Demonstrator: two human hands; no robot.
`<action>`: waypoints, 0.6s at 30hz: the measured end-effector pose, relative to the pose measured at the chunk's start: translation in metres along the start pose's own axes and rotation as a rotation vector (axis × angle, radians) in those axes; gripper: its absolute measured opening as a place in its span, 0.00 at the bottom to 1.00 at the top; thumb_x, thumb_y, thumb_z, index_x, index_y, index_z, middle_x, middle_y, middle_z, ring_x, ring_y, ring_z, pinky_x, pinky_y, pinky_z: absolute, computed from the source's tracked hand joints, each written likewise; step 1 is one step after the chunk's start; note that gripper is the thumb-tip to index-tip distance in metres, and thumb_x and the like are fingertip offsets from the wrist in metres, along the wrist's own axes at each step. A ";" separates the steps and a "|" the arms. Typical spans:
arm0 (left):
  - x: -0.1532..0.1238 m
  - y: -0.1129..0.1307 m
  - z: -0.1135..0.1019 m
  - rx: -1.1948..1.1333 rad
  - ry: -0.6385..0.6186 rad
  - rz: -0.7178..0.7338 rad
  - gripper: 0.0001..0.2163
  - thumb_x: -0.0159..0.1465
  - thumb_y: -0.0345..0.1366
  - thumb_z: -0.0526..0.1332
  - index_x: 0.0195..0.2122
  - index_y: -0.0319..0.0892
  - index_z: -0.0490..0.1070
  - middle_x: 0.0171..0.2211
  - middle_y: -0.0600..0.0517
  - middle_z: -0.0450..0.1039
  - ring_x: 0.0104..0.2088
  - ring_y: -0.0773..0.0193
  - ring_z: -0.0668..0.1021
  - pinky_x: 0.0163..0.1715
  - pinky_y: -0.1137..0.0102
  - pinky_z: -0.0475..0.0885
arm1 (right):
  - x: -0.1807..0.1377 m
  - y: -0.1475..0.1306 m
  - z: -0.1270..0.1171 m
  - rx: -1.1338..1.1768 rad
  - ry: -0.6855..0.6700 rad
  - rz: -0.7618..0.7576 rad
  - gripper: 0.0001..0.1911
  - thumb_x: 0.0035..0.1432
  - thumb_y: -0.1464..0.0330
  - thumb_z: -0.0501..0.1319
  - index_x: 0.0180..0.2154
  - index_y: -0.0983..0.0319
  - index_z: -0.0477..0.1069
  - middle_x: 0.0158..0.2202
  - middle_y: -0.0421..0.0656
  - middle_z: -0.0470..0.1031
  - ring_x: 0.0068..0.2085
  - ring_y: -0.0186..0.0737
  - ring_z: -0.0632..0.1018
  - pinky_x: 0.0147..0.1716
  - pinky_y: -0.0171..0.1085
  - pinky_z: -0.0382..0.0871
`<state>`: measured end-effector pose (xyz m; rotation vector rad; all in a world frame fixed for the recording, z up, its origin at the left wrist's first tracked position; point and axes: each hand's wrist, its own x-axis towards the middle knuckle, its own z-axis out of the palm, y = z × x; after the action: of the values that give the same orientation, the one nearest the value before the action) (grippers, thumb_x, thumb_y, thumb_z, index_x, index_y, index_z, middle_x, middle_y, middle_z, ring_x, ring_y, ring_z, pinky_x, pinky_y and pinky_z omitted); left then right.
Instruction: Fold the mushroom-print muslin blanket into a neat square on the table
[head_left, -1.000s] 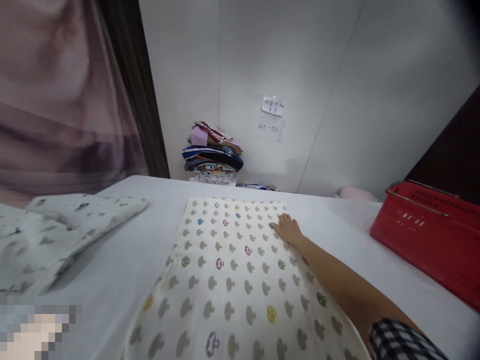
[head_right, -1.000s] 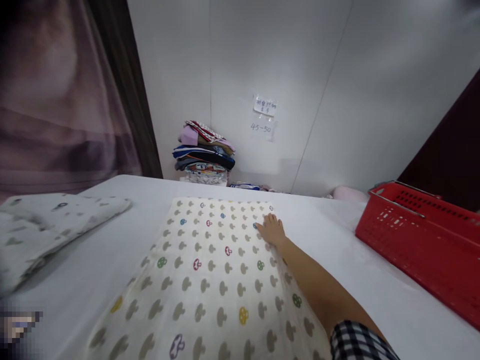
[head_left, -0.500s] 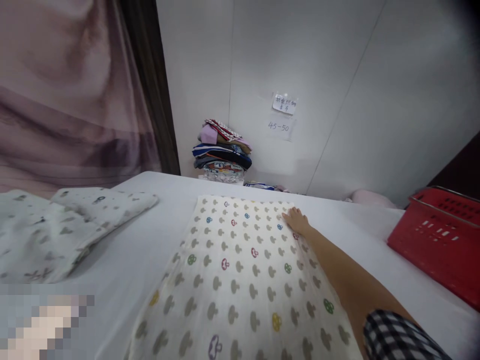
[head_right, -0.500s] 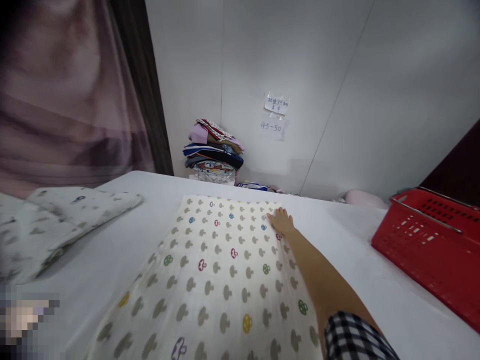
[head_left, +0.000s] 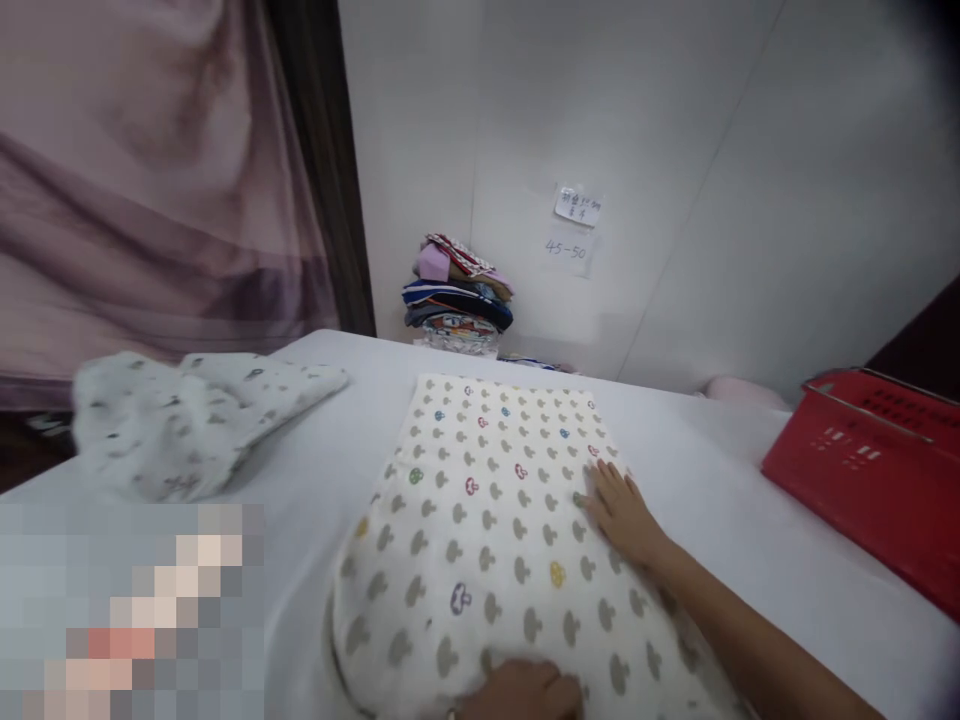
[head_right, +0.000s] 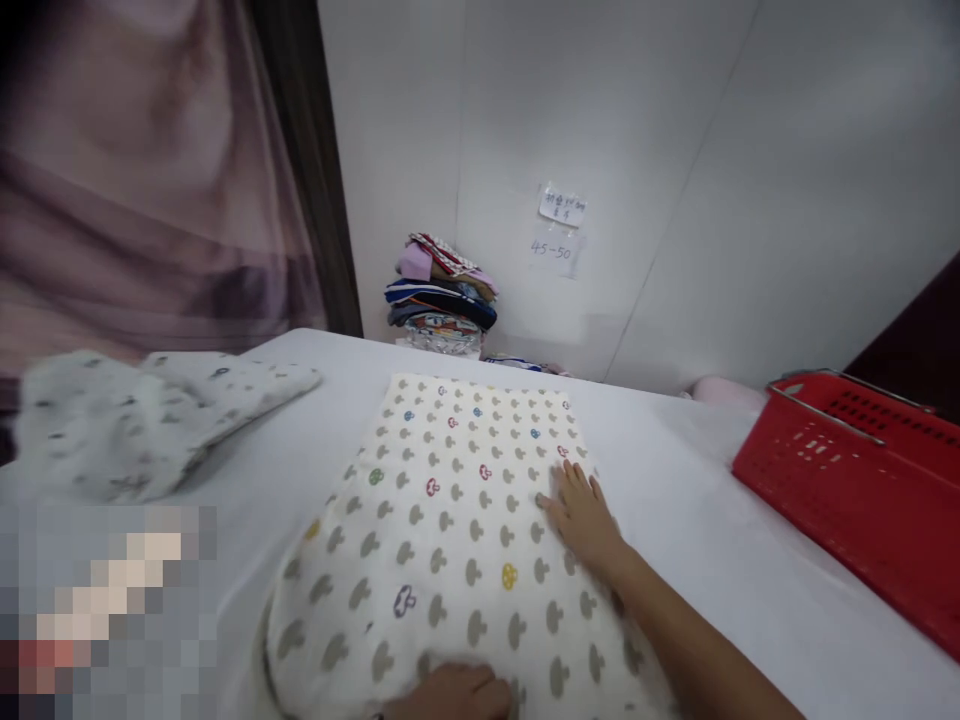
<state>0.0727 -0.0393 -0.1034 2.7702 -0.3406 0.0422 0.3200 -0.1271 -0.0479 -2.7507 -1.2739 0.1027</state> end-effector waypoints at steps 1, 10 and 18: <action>0.002 0.000 -0.003 0.053 -0.002 0.015 0.09 0.59 0.43 0.58 0.32 0.43 0.68 0.25 0.55 0.69 0.24 0.68 0.70 0.19 0.74 0.59 | -0.010 -0.004 0.003 -0.009 0.010 -0.039 0.36 0.59 0.50 0.38 0.62 0.65 0.44 0.64 0.45 0.40 0.64 0.42 0.43 0.60 0.47 0.38; -0.013 0.027 -0.060 0.238 0.103 0.259 0.07 0.55 0.38 0.61 0.27 0.41 0.65 0.30 0.52 0.65 0.28 0.66 0.67 0.17 0.70 0.54 | -0.060 -0.013 0.026 -0.059 0.093 -0.162 0.33 0.59 0.52 0.42 0.61 0.62 0.47 0.63 0.48 0.46 0.63 0.46 0.47 0.58 0.54 0.45; -0.037 0.037 -0.066 0.357 0.261 0.220 0.06 0.63 0.31 0.51 0.31 0.39 0.66 0.31 0.49 0.64 0.32 0.64 0.67 0.27 0.69 0.59 | -0.088 -0.053 0.024 -0.043 0.012 -0.443 0.32 0.60 0.53 0.43 0.62 0.58 0.43 0.64 0.43 0.42 0.63 0.45 0.45 0.59 0.52 0.43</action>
<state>0.0292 -0.0415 -0.0315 3.0068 -0.6171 0.5650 0.2206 -0.1588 -0.0640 -2.4224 -1.8606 0.0210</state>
